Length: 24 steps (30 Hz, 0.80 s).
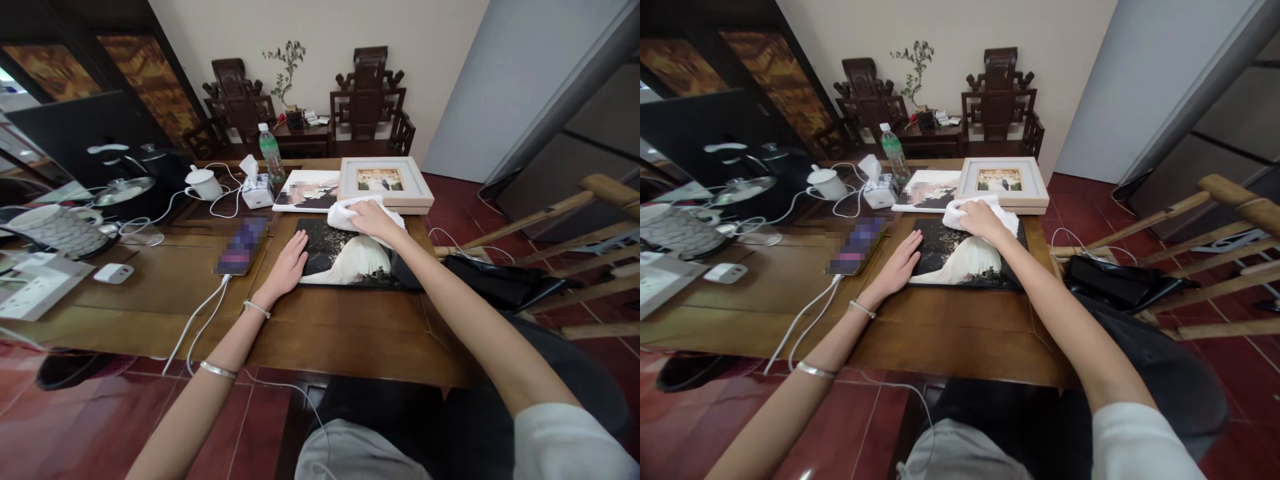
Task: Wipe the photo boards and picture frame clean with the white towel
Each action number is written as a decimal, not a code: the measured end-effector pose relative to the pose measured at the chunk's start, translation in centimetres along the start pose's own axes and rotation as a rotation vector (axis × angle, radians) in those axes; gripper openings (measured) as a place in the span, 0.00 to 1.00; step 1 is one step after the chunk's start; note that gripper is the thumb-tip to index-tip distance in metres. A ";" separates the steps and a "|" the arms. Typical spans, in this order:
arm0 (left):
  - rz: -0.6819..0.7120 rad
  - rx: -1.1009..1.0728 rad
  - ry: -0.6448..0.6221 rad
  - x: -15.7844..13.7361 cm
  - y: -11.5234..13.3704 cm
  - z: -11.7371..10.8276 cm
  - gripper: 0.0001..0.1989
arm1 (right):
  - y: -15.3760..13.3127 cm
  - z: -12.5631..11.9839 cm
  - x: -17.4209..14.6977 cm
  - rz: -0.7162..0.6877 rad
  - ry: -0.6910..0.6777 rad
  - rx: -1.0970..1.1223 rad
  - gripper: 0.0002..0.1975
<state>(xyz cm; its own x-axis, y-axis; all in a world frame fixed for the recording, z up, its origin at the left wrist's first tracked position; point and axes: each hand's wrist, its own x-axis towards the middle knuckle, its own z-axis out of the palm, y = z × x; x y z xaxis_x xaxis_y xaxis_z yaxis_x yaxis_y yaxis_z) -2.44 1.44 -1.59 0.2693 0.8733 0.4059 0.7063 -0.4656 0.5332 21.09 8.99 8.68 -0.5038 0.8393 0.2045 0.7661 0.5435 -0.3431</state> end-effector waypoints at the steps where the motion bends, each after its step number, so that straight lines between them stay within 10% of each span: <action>1: -0.001 -0.001 0.002 0.0 0.0 0.0 0.24 | -0.1 0.1 -0.1 0.004 0.000 0.000 0.14; 16: -0.037 0.001 0.005 0.0 0.6 -0.1 0.24 | -7.4 1.6 -15.7 -0.146 -0.127 0.035 0.18; 24: -0.032 0.013 0.004 0.0 0.4 -0.1 0.25 | -8.1 0.9 -14.5 -0.145 -0.131 0.015 0.17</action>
<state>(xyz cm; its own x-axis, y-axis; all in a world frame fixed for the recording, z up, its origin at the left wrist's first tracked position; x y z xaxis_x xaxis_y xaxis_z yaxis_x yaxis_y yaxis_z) -2.21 1.24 -1.30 0.2440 0.8872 0.3915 0.7227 -0.4355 0.5367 21.86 -7.62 7.69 -0.6569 0.7424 0.1316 0.6761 0.6573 -0.3329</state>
